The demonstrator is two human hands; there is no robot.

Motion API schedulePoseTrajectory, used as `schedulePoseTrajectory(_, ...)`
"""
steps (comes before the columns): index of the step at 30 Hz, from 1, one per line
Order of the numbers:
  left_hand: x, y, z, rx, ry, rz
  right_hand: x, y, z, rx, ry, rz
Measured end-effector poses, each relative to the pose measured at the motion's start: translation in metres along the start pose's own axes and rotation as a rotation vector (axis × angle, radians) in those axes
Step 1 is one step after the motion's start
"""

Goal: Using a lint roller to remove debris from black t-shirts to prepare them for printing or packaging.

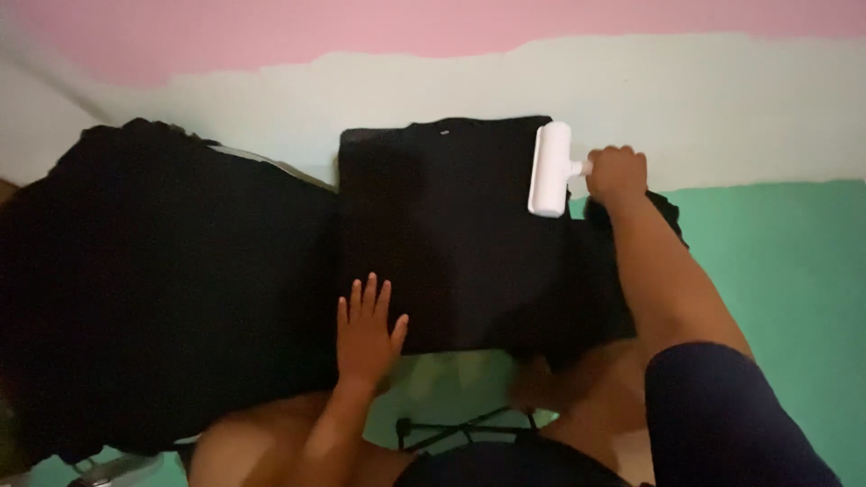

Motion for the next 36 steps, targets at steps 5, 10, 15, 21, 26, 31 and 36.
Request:
schedulePoseTrajectory(5, -0.002, 0.003, 0.001, 0.007, 0.016, 0.009, -0.061, 0.053, 0.044, -0.007, -0.3, -0.087)
schedulePoseTrajectory(10, 0.001, 0.003, 0.005, 0.051, -0.01, 0.049, -0.067, 0.12, 0.157, -0.199, -0.582, 0.008)
schedulePoseTrajectory(15, -0.008, 0.01, 0.01, 0.029, 0.066, 0.005, -0.07, 0.191, 0.206, -0.484, -0.517, 0.059)
schedulePoseTrajectory(21, 0.006, 0.013, 0.014, 0.075, 0.005, -0.085, -0.018, 0.185, 0.081, -0.298, -0.257, 0.034)
schedulePoseTrajectory(26, 0.006, 0.015, 0.014, 0.067, -0.001, -0.106, -0.031, 0.203, 0.02, -0.119, -0.145, 0.001)
schedulePoseTrajectory(31, 0.006, 0.014, 0.014, 0.069, -0.041, -0.118, -0.05, 0.206, 0.062, -0.091, -0.245, -0.04)
schedulePoseTrajectory(36, 0.01, 0.012, 0.017, 0.056, 0.042, -0.042, -0.064, 0.211, 0.159, -0.259, -0.476, 0.012)
Point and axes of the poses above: each hand's wrist, its own y-axis away from the middle knuckle, its own x-axis out of the palm, z = x × y, the point moved 4 cm from there along -y, towards the middle knuckle, and after that the axes turned 5 degrees about -y, right-handed, at the moved point
